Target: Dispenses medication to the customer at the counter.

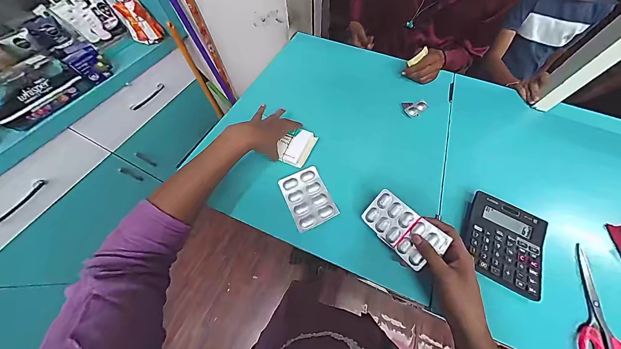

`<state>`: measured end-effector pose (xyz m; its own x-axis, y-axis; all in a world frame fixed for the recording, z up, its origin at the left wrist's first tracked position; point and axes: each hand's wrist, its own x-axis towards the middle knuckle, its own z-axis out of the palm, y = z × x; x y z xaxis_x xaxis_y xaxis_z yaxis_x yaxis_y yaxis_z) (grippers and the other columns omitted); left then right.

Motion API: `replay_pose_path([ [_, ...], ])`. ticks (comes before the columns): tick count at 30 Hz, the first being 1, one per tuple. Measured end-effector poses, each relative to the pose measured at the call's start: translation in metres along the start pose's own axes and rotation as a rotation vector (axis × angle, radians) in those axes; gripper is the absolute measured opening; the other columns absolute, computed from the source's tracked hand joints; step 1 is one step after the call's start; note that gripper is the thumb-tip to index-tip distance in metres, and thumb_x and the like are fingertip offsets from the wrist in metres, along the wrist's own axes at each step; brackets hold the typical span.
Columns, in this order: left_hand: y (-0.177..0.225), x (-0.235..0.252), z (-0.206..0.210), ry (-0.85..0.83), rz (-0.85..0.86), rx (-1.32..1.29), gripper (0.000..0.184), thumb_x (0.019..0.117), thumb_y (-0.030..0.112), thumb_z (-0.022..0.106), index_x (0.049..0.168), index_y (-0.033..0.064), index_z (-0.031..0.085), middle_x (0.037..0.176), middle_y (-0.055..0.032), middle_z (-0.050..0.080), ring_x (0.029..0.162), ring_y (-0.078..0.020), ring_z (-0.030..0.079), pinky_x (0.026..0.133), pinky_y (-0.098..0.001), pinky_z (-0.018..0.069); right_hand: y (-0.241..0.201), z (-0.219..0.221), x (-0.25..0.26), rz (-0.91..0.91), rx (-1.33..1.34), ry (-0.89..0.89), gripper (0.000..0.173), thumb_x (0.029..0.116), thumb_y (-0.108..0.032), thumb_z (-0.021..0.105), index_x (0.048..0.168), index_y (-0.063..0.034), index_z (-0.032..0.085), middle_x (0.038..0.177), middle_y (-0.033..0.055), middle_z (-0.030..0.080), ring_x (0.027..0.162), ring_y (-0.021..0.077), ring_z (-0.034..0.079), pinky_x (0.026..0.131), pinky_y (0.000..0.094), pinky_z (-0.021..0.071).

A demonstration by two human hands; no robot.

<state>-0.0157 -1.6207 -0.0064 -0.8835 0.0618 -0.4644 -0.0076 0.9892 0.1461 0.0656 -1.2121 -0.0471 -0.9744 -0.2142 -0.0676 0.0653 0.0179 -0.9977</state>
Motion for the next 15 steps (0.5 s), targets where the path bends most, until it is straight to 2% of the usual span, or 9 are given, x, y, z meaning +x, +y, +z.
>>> replay_pose_path([
  [2, -0.005, 0.007, -0.002, -0.011, 0.044, -0.001, 0.102, 0.0729, 0.019, 0.093, 0.157, 0.0057, 0.036, 0.153, -0.0259, 0.042, 0.147, -0.0473, 0.031, 0.117, -0.0755, 0.0104, -0.004, 0.003, 0.004, -0.003, 0.018, -0.014, 0.036, 0.0965, -0.01, 0.063, 0.131, -0.0003, 0.057, 0.109, 0.0078, 0.072, 0.085, 0.0171, 0.075, 0.064, 0.032, 0.0658],
  [4, -0.002, 0.008, 0.0, 0.072, 0.108, -0.023, 0.103, 0.0724, 0.03, 0.093, 0.153, -0.0011, 0.038, 0.145, -0.0289, 0.048, 0.138, -0.0469, 0.043, 0.117, -0.0697, 0.0212, -0.009, 0.003, 0.007, -0.063, 0.014, 0.009, 0.032, 0.0989, -0.014, 0.062, 0.128, -0.0009, 0.059, 0.106, 0.0057, 0.073, 0.083, 0.0147, 0.074, 0.065, 0.0288, 0.0645],
  [6, 0.022, -0.007, 0.002, 0.367, 0.247, -0.124, 0.099, 0.0667, 0.032, 0.095, 0.144, -0.0068, 0.048, 0.133, -0.0297, 0.055, 0.123, -0.0469, 0.055, 0.105, -0.0638, 0.0426, -0.018, 0.003, 0.014, -0.201, 0.021, 0.06, 0.028, 0.0998, -0.014, 0.061, 0.124, -0.0005, 0.061, 0.103, 0.0024, 0.074, 0.081, 0.0111, 0.073, 0.065, 0.0257, 0.0636],
  [7, 0.042, -0.017, 0.003, 0.507, 0.32, -0.151, 0.096, 0.0648, 0.033, 0.095, 0.141, -0.007, 0.051, 0.13, -0.0291, 0.056, 0.119, -0.0469, 0.057, 0.099, -0.0623, 0.0482, -0.023, 0.005, 0.018, -0.279, 0.031, 0.101, 0.025, 0.0998, -0.013, 0.06, 0.122, -0.0009, 0.06, 0.102, 0.0001, 0.074, 0.08, 0.0088, 0.073, 0.066, 0.0246, 0.0636],
  [10, 0.103, -0.04, 0.017, 0.711, 0.475, -0.078, 0.094, 0.0657, 0.037, 0.09, 0.141, -0.0033, 0.051, 0.13, -0.0236, 0.058, 0.117, -0.0424, 0.058, 0.094, -0.055, 0.0511, -0.041, 0.005, 0.018, -0.453, 0.05, 0.214, 0.024, 0.1006, -0.012, 0.059, 0.122, -0.0026, 0.057, 0.104, -0.0038, 0.072, 0.09, 0.0063, 0.072, 0.079, 0.025, 0.0627],
  [13, 0.133, -0.043, 0.024, 0.838, 0.568, -0.01, 0.092, 0.0659, 0.039, 0.088, 0.139, -0.0036, 0.054, 0.128, -0.0225, 0.061, 0.115, -0.0419, 0.06, 0.095, -0.0542, 0.0505, -0.054, 0.002, 0.015, -0.605, -0.011, 0.251, 0.024, 0.1013, -0.014, 0.06, 0.124, -0.0075, 0.056, 0.105, -0.0095, 0.071, 0.087, 0.0031, 0.072, 0.074, 0.0226, 0.0639],
  [15, 0.142, -0.044, 0.028, 0.892, 0.597, 0.02, 0.089, 0.0654, 0.039, 0.086, 0.137, -0.0039, 0.056, 0.125, -0.0221, 0.063, 0.114, -0.0416, 0.061, 0.094, -0.0544, 0.0502, -0.053, 0.0, 0.013, -0.684, -0.088, 0.246, 0.025, 0.1021, -0.015, 0.061, 0.125, -0.0053, 0.056, 0.106, -0.0096, 0.071, 0.085, 0.0005, 0.071, 0.072, 0.0204, 0.0634],
])
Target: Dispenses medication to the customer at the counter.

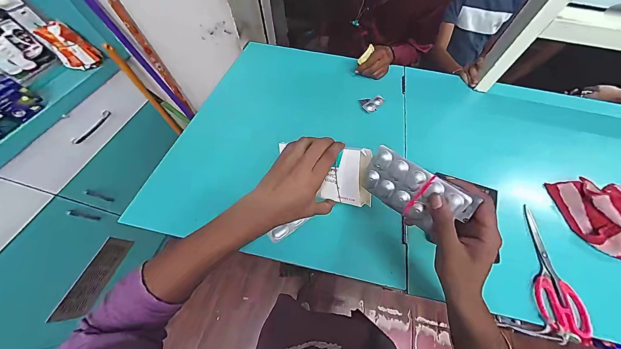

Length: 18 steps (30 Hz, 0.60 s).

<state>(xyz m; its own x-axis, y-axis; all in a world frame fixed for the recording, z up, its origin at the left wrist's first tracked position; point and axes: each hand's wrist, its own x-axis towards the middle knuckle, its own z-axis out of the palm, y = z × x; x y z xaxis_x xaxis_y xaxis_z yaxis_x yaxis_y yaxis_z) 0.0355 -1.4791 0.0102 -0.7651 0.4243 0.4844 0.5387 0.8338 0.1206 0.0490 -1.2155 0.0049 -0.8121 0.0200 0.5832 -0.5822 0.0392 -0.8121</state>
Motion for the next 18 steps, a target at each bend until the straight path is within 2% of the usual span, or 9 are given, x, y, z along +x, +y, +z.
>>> replay_pose_path([
  [3, 0.008, 0.0, 0.003, 0.011, 0.02, 0.039, 0.087, 0.0662, 0.039, 0.086, 0.137, -0.0033, 0.057, 0.122, -0.0209, 0.065, 0.113, -0.0413, 0.062, 0.092, -0.0545, 0.0506, 0.003, -0.006, -0.005, -0.051, -0.098, -0.049, 0.028, 0.102, -0.013, 0.06, 0.124, 0.0021, 0.055, 0.103, -0.0056, 0.071, 0.083, -0.0025, 0.07, 0.071, 0.0179, 0.0622],
  [6, 0.014, 0.0, 0.008, 0.042, 0.068, 0.073, 0.083, 0.0683, 0.04, 0.083, 0.136, -0.0025, 0.059, 0.121, -0.0189, 0.066, 0.112, -0.0393, 0.062, 0.092, -0.0529, 0.0502, 0.004, -0.014, -0.011, -0.071, -0.189, -0.139, 0.032, 0.1014, -0.013, 0.061, 0.122, 0.011, 0.059, 0.097, 0.0036, 0.072, 0.076, -0.0032, 0.068, 0.067, 0.0157, 0.0601],
  [10, 0.023, 0.004, 0.017, 0.079, 0.17, 0.139, 0.079, 0.0721, 0.039, 0.08, 0.137, -0.0009, 0.059, 0.125, -0.0169, 0.066, 0.114, -0.0364, 0.062, 0.096, -0.0498, 0.0479, -0.006, -0.028, -0.007, 0.049, -0.261, -0.249, 0.034, 0.1024, -0.02, 0.061, 0.123, 0.007, 0.061, 0.093, 0.0039, 0.072, 0.07, -0.0014, 0.069, 0.06, 0.0161, 0.0598],
  [13, 0.033, 0.008, 0.021, 0.11, 0.188, 0.158, 0.077, 0.0732, 0.038, 0.08, 0.137, -0.0007, 0.059, 0.126, -0.0163, 0.066, 0.115, -0.0358, 0.062, 0.098, -0.0492, 0.0474, -0.009, -0.033, 0.0, 0.112, -0.278, -0.246, 0.035, 0.1021, -0.024, 0.061, 0.124, 0.0024, 0.062, 0.089, 0.0019, 0.072, 0.067, -0.0006, 0.069, 0.057, 0.0171, 0.0597],
  [15, 0.041, 0.01, 0.024, 0.126, 0.176, 0.161, 0.077, 0.0728, 0.039, 0.08, 0.136, -0.0014, 0.06, 0.124, -0.0166, 0.066, 0.113, -0.0359, 0.062, 0.097, -0.0491, 0.0474, -0.009, -0.031, 0.0, 0.055, -0.305, -0.189, 0.036, 0.1013, -0.024, 0.062, 0.125, 0.0028, 0.063, 0.089, 0.0029, 0.071, 0.067, -0.002, 0.066, 0.057, 0.0152, 0.0569],
  [18, 0.048, 0.013, 0.027, 0.16, 0.159, 0.155, 0.077, 0.0736, 0.039, 0.08, 0.135, -0.002, 0.06, 0.124, -0.0175, 0.066, 0.113, -0.0366, 0.062, 0.097, -0.0501, 0.0476, -0.01, -0.031, -0.002, -0.138, -0.391, -0.17, 0.032, 0.1008, -0.019, 0.062, 0.12, 0.006, 0.067, 0.092, 0.0095, 0.072, 0.075, -0.0007, 0.065, 0.068, 0.0132, 0.0543],
])
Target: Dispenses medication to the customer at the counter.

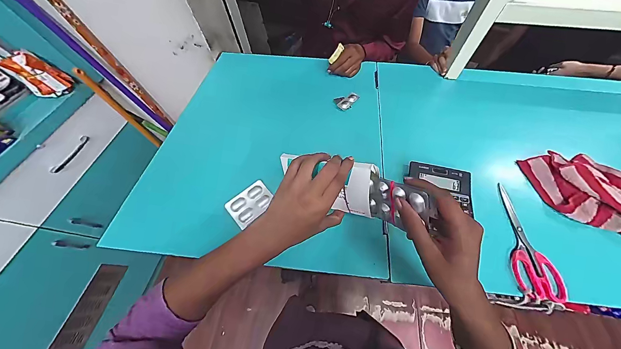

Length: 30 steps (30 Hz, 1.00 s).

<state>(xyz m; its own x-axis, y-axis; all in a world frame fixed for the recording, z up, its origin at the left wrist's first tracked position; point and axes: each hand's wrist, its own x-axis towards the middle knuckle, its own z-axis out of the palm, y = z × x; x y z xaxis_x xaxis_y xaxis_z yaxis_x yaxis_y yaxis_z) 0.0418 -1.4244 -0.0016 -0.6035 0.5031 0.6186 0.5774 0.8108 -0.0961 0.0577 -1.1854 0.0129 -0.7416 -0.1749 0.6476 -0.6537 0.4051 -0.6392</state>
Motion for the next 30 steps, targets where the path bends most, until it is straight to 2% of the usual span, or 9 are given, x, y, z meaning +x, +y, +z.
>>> replay_pose_path([
  [3, 0.004, 0.002, 0.003, 0.069, 0.005, -0.004, 0.071, 0.0766, 0.038, 0.078, 0.133, -0.0016, 0.061, 0.124, -0.0172, 0.067, 0.113, -0.036, 0.062, 0.097, -0.049, 0.0472, -0.011, -0.001, -0.003, -0.141, -0.197, 0.025, 0.028, 0.0999, -0.018, 0.063, 0.117, 0.003, 0.069, 0.088, 0.0123, 0.072, 0.077, 0.007, 0.065, 0.074, 0.0144, 0.0517],
  [7, 0.006, 0.0, 0.008, 0.172, 0.019, -0.018, 0.064, 0.0847, 0.041, 0.074, 0.132, -0.0007, 0.061, 0.124, -0.0173, 0.067, 0.116, -0.0355, 0.061, 0.101, -0.048, 0.0446, -0.031, 0.008, -0.018, -0.214, -0.321, 0.063, 0.025, 0.0974, -0.017, 0.065, 0.117, -0.0018, 0.07, 0.086, 0.0105, 0.068, 0.079, 0.0158, 0.061, 0.073, 0.02, 0.05],
  [11, 0.006, -0.002, 0.009, 0.234, -0.015, -0.047, 0.063, 0.0892, 0.044, 0.07, 0.133, 0.0, 0.059, 0.122, -0.0168, 0.067, 0.118, -0.0349, 0.059, 0.105, -0.0457, 0.0418, -0.042, 0.017, -0.033, -0.188, -0.268, 0.038, 0.03, 0.097, -0.018, 0.066, 0.125, -0.0083, 0.066, 0.103, 0.0108, 0.063, 0.098, 0.0158, 0.059, 0.087, 0.0188, 0.0481],
  [13, 0.005, -0.003, 0.009, 0.241, -0.021, -0.056, 0.062, 0.0887, 0.042, 0.07, 0.133, -0.0001, 0.059, 0.121, -0.0176, 0.067, 0.118, -0.0357, 0.059, 0.105, -0.046, 0.0421, -0.044, 0.018, -0.036, -0.149, -0.219, 0.022, 0.032, 0.0979, -0.019, 0.065, 0.129, -0.0135, 0.064, 0.119, 0.0142, 0.059, 0.114, 0.0142, 0.059, 0.098, 0.0181, 0.0485],
  [15, 0.005, -0.004, 0.01, 0.24, -0.02, -0.065, 0.062, 0.0889, 0.042, 0.07, 0.136, 0.0027, 0.059, 0.123, -0.0186, 0.065, 0.118, -0.0362, 0.058, 0.104, -0.0465, 0.0426, -0.046, 0.017, -0.036, -0.135, -0.183, 0.0, 0.031, 0.0992, -0.017, 0.063, 0.13, -0.0135, 0.062, 0.13, 0.0174, 0.058, 0.122, 0.0153, 0.059, 0.102, 0.0205, 0.0489],
  [18, 0.007, -0.005, 0.008, 0.243, -0.002, -0.072, 0.056, 0.0922, 0.04, 0.067, 0.14, 0.0143, 0.055, 0.127, -0.0189, 0.061, 0.119, -0.0362, 0.057, 0.104, -0.0468, 0.0418, -0.048, 0.016, -0.037, -0.201, -0.2, -0.023, 0.029, 0.1016, -0.015, 0.06, 0.129, -0.0055, 0.062, 0.131, 0.0185, 0.065, 0.123, 0.0206, 0.063, 0.103, 0.0251, 0.0508],
  [21, 0.009, -0.004, 0.006, 0.257, 0.017, -0.11, 0.05, 0.0961, 0.038, 0.062, 0.142, 0.0216, 0.052, 0.127, -0.0198, 0.059, 0.122, -0.0348, 0.057, 0.103, -0.046, 0.0433, -0.052, 0.018, -0.041, -0.258, -0.242, -0.012, 0.027, 0.1014, -0.016, 0.058, 0.127, -0.0066, 0.06, 0.131, 0.0164, 0.066, 0.122, 0.023, 0.063, 0.105, 0.0287, 0.0497],
  [27, 0.01, -0.007, 0.006, 0.253, 0.016, -0.155, 0.03, 0.095, 0.029, 0.063, 0.123, 0.0176, 0.06, 0.124, -0.0259, 0.062, 0.119, -0.0364, 0.061, 0.09, -0.0446, 0.0497, -0.055, 0.024, -0.045, -0.297, -0.274, 0.003, 0.026, 0.0994, -0.015, 0.06, 0.125, -0.0092, 0.06, 0.13, 0.0151, 0.065, 0.124, 0.0236, 0.062, 0.105, 0.0278, 0.0497],
  [30, 0.01, -0.007, 0.007, 0.257, 0.009, -0.125, 0.032, 0.0951, 0.033, 0.063, 0.124, 0.0201, 0.06, 0.125, -0.0233, 0.062, 0.121, -0.0353, 0.059, 0.09, -0.0437, 0.048, -0.055, 0.024, -0.044, -0.307, -0.268, -0.001, 0.027, 0.0983, -0.013, 0.061, 0.125, -0.0085, 0.059, 0.129, 0.0153, 0.066, 0.123, 0.0237, 0.062, 0.104, 0.0271, 0.0504],
])
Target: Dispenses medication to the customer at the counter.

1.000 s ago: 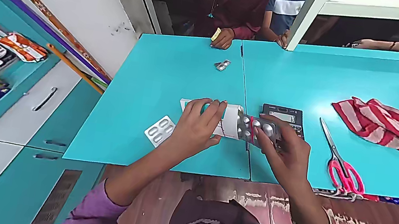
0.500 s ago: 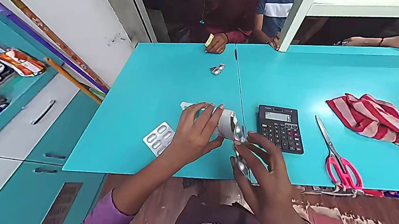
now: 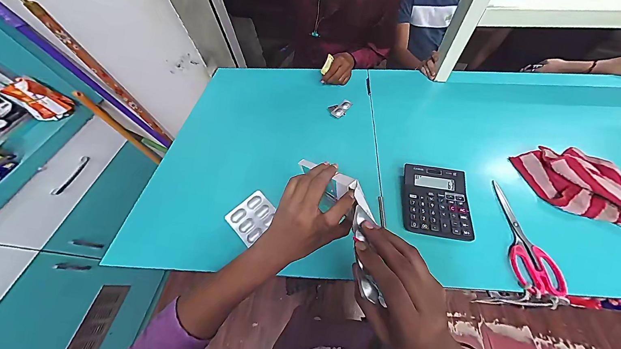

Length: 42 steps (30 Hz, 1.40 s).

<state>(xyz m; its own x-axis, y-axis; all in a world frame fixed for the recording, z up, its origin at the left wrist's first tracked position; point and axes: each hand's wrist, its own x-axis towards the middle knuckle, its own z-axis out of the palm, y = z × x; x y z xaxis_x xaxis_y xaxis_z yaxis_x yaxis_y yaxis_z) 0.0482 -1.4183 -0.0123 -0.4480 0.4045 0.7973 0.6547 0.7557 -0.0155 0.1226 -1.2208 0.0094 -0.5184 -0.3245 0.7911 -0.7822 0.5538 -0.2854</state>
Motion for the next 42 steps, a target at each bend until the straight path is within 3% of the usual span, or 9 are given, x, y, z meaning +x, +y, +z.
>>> replay_pose_path([
  [5, -0.002, 0.0, -0.002, -0.002, -0.001, 0.023, 0.043, 0.0948, 0.038, 0.063, 0.135, 0.0245, 0.055, 0.126, -0.0203, 0.059, 0.119, -0.035, 0.057, 0.092, -0.045, 0.0439, 0.003, 0.0, 0.002, -0.004, 0.035, 0.016, 0.024, 0.1003, -0.013, 0.059, 0.122, -0.0044, 0.06, 0.127, 0.0174, 0.067, 0.122, 0.0239, 0.064, 0.102, 0.0276, 0.0524],
  [13, -0.006, 0.001, -0.012, -0.084, -0.005, 0.065, 0.06, 0.0901, 0.045, 0.066, 0.147, 0.0386, 0.048, 0.11, -0.0182, 0.059, 0.103, -0.0365, 0.058, 0.083, -0.046, 0.0433, 0.005, 0.001, 0.004, 0.01, 0.109, 0.022, 0.021, 0.1036, -0.012, 0.053, 0.121, -0.002, 0.057, 0.123, 0.017, 0.069, 0.116, 0.0181, 0.067, 0.097, 0.0224, 0.0536],
  [17, -0.003, 0.001, -0.012, -0.09, -0.021, 0.073, 0.066, 0.088, 0.05, 0.069, 0.149, 0.038, 0.046, 0.111, -0.0179, 0.06, 0.101, -0.0367, 0.06, 0.081, -0.0466, 0.0455, 0.013, 0.001, 0.007, 0.061, 0.104, 0.065, 0.023, 0.1048, -0.011, 0.051, 0.126, -0.0019, 0.054, 0.125, 0.0159, 0.068, 0.118, 0.0135, 0.066, 0.099, 0.0194, 0.0515],
  [26, 0.001, -0.003, -0.008, -0.084, -0.027, 0.073, 0.074, 0.0821, 0.048, 0.072, 0.15, 0.0376, 0.045, 0.113, -0.0166, 0.06, 0.105, -0.0343, 0.06, 0.085, -0.0431, 0.0463, 0.016, 0.003, 0.017, 0.183, 0.165, 0.092, 0.028, 0.1033, -0.012, 0.054, 0.129, -0.0024, 0.057, 0.115, 0.01, 0.069, 0.104, 0.0046, 0.064, 0.092, 0.0118, 0.0497],
  [29, 0.004, -0.002, -0.006, -0.069, -0.047, 0.048, 0.08, 0.0787, 0.051, 0.073, 0.151, 0.032, 0.045, 0.11, -0.0166, 0.061, 0.101, -0.0335, 0.061, 0.084, -0.0431, 0.0467, 0.018, 0.011, 0.018, 0.194, 0.136, 0.143, 0.025, 0.106, -0.019, 0.05, 0.129, -0.0103, 0.055, 0.118, 0.0042, 0.069, 0.101, 0.007, 0.063, 0.092, 0.0204, 0.0465],
  [31, 0.005, -0.003, -0.004, -0.064, -0.065, 0.04, 0.083, 0.0775, 0.052, 0.073, 0.152, 0.0297, 0.045, 0.11, -0.0165, 0.061, 0.1, -0.0326, 0.061, 0.083, -0.0423, 0.0466, 0.019, 0.016, 0.02, 0.235, 0.137, 0.183, 0.026, 0.1069, -0.025, 0.048, 0.13, -0.0143, 0.052, 0.111, 0.0, 0.068, 0.093, 0.0064, 0.061, 0.09, 0.0279, 0.0407],
  [35, 0.007, -0.006, -0.003, -0.03, -0.096, 0.062, 0.081, 0.0789, 0.055, 0.072, 0.151, 0.032, 0.044, 0.115, -0.0152, 0.061, 0.104, -0.0303, 0.061, 0.085, -0.0402, 0.0465, 0.018, 0.016, 0.019, 0.275, 0.109, 0.172, 0.026, 0.1071, -0.03, 0.048, 0.131, -0.0191, 0.045, 0.107, -0.0038, 0.068, 0.087, 0.0053, 0.06, 0.086, 0.0303, 0.0398],
  [42, 0.007, -0.006, -0.001, 0.007, -0.114, 0.096, 0.076, 0.0824, 0.062, 0.067, 0.149, 0.0318, 0.046, 0.12, -0.0143, 0.06, 0.109, -0.0289, 0.059, 0.087, -0.0388, 0.0453, 0.017, 0.012, 0.026, 0.242, -0.101, 0.051, 0.024, 0.1055, -0.03, 0.047, 0.118, -0.0171, 0.062, 0.095, 0.0026, 0.063, 0.091, 0.0151, 0.057, 0.087, 0.037, 0.0367],
])
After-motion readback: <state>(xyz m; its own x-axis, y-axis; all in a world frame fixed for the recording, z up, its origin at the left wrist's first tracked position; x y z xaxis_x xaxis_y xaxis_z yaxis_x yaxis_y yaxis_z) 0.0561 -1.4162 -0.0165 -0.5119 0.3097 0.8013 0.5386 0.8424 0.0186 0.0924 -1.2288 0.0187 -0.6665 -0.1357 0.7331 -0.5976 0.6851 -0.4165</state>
